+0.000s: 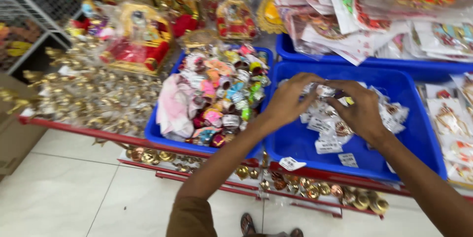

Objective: Organizing small religious items and jewelry tags in blue bins on a store shelf.

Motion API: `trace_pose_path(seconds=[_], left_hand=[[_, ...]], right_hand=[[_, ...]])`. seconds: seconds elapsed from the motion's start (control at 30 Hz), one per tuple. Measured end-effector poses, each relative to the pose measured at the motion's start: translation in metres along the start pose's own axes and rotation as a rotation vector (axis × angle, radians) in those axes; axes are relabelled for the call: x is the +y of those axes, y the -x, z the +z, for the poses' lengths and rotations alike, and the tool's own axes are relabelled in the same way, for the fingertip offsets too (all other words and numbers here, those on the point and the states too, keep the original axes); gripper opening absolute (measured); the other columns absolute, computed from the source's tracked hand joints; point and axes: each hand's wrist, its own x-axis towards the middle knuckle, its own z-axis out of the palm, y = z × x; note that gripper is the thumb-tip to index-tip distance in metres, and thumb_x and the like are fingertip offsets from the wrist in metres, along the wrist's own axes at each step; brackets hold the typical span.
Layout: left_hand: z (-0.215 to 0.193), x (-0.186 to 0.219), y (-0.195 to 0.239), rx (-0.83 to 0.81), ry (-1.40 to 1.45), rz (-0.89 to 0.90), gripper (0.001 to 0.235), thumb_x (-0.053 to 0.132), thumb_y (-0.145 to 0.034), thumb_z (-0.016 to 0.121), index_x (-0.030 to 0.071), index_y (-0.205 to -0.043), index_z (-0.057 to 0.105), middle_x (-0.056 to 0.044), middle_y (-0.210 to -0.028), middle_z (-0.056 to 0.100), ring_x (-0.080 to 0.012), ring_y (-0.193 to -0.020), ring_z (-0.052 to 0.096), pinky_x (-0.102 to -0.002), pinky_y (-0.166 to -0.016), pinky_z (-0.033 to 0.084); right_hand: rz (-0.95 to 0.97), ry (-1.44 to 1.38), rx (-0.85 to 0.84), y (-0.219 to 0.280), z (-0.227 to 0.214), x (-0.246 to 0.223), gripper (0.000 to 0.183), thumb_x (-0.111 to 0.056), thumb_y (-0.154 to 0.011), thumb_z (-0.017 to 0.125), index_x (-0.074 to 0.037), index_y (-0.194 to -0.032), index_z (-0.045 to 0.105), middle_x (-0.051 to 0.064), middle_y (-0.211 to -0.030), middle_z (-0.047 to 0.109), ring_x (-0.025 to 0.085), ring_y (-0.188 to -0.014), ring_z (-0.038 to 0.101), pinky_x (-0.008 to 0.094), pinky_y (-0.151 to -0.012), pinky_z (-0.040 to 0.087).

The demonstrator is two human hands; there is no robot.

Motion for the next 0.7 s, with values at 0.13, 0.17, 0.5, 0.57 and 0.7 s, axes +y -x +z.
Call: trace_pose_path(seconds=[0.13,0.17,0.5,0.57,0.7], left_hand=[[-0.031,0.036,0.013,0.189,-0.494,0.2,0.044,0.018,-0.09,0.072,0.009,-0.131,0.061,-0.012,-0.133,0.062,-0.0337,-0.125,0.058,-0.046,-0.1,0.049],[-0.039,0.034,0.016,0.246,-0.571,0.204,0.043,0.018,-0.092,0.072,0.01,-0.133,0.061,-0.011,-0.135,0.061,-0.0321,-0.129,0.056,-0.047,-0.103,0.047],[-0.166,0.019,0.024,0.518,-0.633,0.021,0.046,0.007,-0.086,0.07,0.008,-0.131,0.059,-0.015,-0.125,0.066,-0.0385,-0.118,0.061,-0.045,-0.1,0.051],[-0.176,0.008,0.026,0.514,-0.62,-0.08,0.047,0.007,-0.086,0.069,0.008,-0.133,0.059,-0.016,-0.124,0.065,-0.0389,-0.116,0.062,-0.046,-0.097,0.051],[-0.182,-0.036,0.028,0.491,-0.8,-0.143,0.048,0.009,-0.086,0.064,0.008,-0.133,0.058,-0.017,-0.125,0.067,-0.0373,-0.121,0.061,-0.052,-0.108,0.045]], right_hand=[[-0.103,-0.03,0.074,-0.032,0.021,-0.03,0.039,-0.001,-0.081,0.084,-0.003,-0.118,0.072,0.013,-0.123,0.072,0.022,-0.089,0.075,0.031,-0.078,0.06],[-0.141,-0.079,0.096,-0.042,0.029,-0.04,0.04,0.001,-0.081,0.082,-0.002,-0.119,0.072,0.014,-0.125,0.071,0.022,-0.09,0.075,0.031,-0.079,0.06],[-0.313,-0.218,0.059,-0.16,0.142,-0.1,0.044,0.005,-0.079,0.079,0.0,-0.122,0.07,0.018,-0.124,0.07,0.031,-0.103,0.073,0.037,-0.09,0.059],[-0.365,-0.166,0.078,-0.165,0.16,-0.107,0.044,0.005,-0.078,0.078,-0.001,-0.121,0.071,0.018,-0.122,0.072,0.036,-0.108,0.069,0.042,-0.096,0.055],[-0.38,-0.118,-0.064,-0.173,0.197,-0.085,0.047,-0.004,-0.083,0.071,-0.004,-0.13,0.068,0.018,-0.131,0.068,0.037,-0.128,0.058,0.048,-0.112,0.044]])
